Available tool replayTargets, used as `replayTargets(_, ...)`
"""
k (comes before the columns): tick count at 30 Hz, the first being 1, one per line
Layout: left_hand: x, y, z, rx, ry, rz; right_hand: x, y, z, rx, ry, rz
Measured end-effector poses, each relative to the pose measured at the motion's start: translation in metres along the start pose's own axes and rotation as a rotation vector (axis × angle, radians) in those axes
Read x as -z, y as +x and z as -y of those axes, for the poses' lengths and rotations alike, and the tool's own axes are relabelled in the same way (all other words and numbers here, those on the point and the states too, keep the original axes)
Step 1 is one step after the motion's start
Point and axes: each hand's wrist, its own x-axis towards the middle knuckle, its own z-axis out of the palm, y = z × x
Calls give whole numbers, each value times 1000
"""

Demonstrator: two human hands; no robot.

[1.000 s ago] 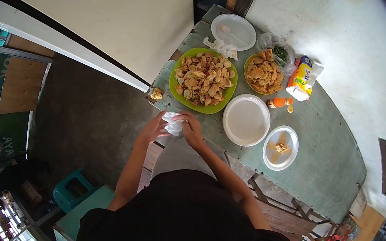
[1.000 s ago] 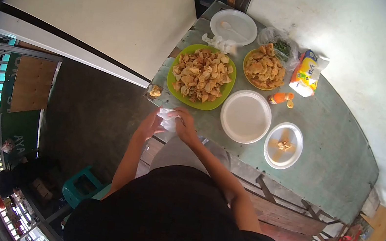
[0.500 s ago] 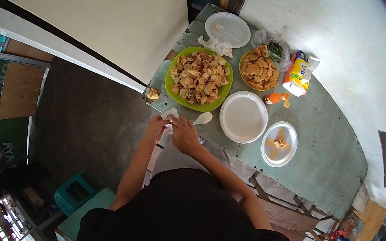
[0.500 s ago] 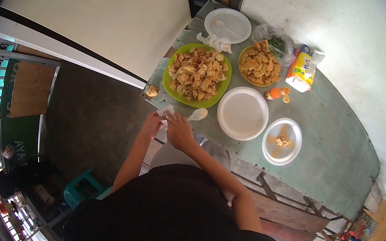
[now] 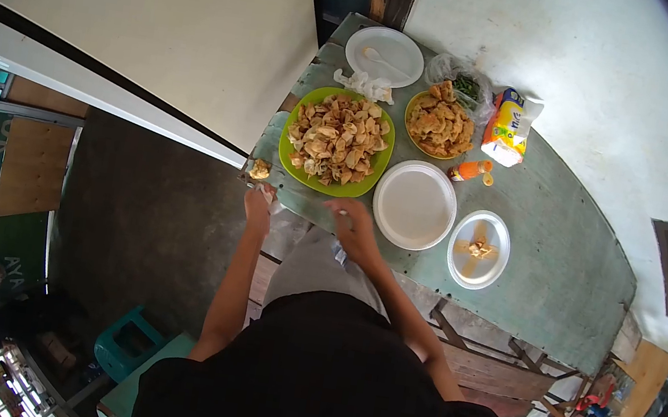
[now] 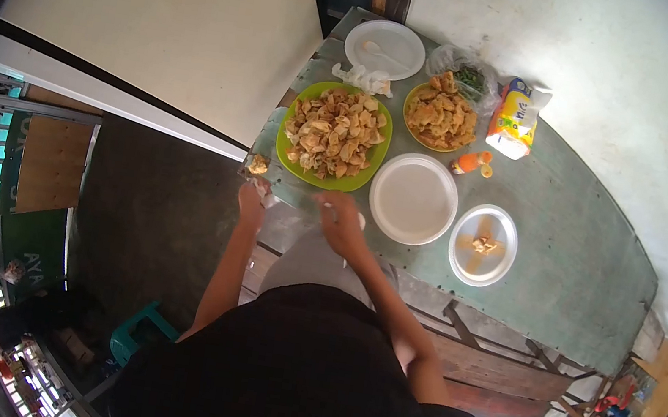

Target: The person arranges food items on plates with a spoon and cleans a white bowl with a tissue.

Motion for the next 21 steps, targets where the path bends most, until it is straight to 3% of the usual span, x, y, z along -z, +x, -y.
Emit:
replayTargets(2,-13,3,-23,-7,-18,-6,19,3,-3,-61,61,-77)
replayTargets(4,-33,2,-53,-129,-66,-138,39,4,-7,-202,84,-194)
replayTargets(6,-20,41,-57,-44,-43,-127,62,2,-1,-228,89,-235)
replayTargets(12,-51,101,-87,-356,-85,-65,96,-18,-8,-290,109,-379)
replayTargets(14,-72,121,-92,-468,293,-55,99,-26,-6,-331,134,-412)
replayTargets(16,-104,148,-98,-556,436,-60,99,-31,-3,-352,133,-441)
replayTargets(19,-118,236,-80,-403,518,156,98,-38,-3,-386,118,-480)
replayTargets(21,-145,228,-95,-335,588,181,98,-41,-3,-403,106,-506)
